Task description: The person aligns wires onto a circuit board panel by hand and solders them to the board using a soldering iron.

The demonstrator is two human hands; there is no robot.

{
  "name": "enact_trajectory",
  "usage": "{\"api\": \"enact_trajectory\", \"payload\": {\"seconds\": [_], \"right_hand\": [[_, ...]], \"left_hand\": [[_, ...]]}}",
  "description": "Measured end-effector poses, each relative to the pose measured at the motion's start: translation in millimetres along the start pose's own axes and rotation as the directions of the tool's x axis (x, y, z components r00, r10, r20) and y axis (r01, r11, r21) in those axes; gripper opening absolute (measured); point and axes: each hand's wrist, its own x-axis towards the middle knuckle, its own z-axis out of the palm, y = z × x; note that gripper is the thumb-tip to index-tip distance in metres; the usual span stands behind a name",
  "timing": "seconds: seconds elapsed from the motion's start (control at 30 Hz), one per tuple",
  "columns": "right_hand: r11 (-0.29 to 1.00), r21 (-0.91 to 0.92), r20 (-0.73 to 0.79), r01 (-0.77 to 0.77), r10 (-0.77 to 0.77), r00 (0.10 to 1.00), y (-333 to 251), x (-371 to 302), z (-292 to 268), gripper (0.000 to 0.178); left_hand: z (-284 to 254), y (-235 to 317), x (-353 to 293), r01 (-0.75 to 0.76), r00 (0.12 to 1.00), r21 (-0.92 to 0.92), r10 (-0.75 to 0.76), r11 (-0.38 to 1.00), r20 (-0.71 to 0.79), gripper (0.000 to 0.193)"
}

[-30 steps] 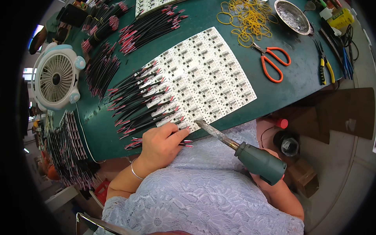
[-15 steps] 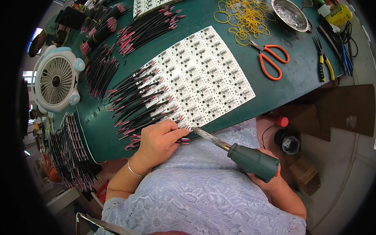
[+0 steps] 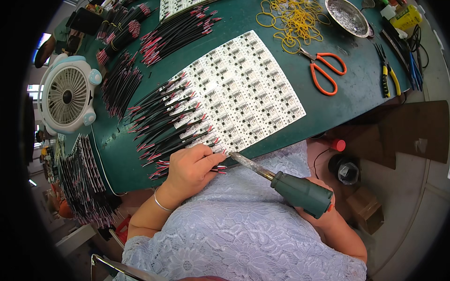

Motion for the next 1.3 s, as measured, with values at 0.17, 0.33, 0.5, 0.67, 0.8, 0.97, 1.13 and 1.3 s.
{"api": "enact_trajectory", "payload": {"seconds": [0.17,0.33,0.5,0.67,0.8,0.97,1.13,1.3], "right_hand": [[0.994,0.104,-0.002,-0.023,0.023,1.000,-2,3,0,0.016],[0.793,0.560,-0.094,-0.240,0.349,0.932,20,-27,7,0.044],[0.541,0.838,-0.344,0.068,0.428,0.836,-3,44,-8,0.064],[0.254,0.947,-0.282,0.197,0.365,0.887,24,119,-12,0.043],[0.151,0.969,-0.240,0.196,0.387,0.890,44,159,-4,0.038],[0.180,0.966,-0.251,0.186,0.475,0.844,38,157,-4,0.038],[0.258,0.955,-0.257,0.146,0.477,0.841,36,164,3,0.040],[0.229,0.954,-0.282,0.191,0.488,0.826,38,162,1,0.040]], "left_hand": [[1,-1,1,0.003,1.000,-0.002,-0.003,1.000,0.011,0.042],[1,-2,6,-0.008,1.000,-0.018,0.008,1.000,-0.001,0.040],[-3,-1,0,0.006,1.000,-0.016,-0.006,1.000,0.008,0.037],[-22,5,4,0.016,0.998,-0.118,-0.008,0.993,0.066,0.031],[-117,9,21,0.018,0.947,0.017,-0.012,1.000,-0.320,0.033],[-177,-38,100,0.127,0.823,0.379,0.116,0.917,-0.556,0.028],[-143,-184,155,0.499,0.859,0.358,-0.395,0.789,-0.325,0.024],[-127,-227,169,0.604,0.795,0.155,-0.603,0.782,-0.060,0.026]]}}
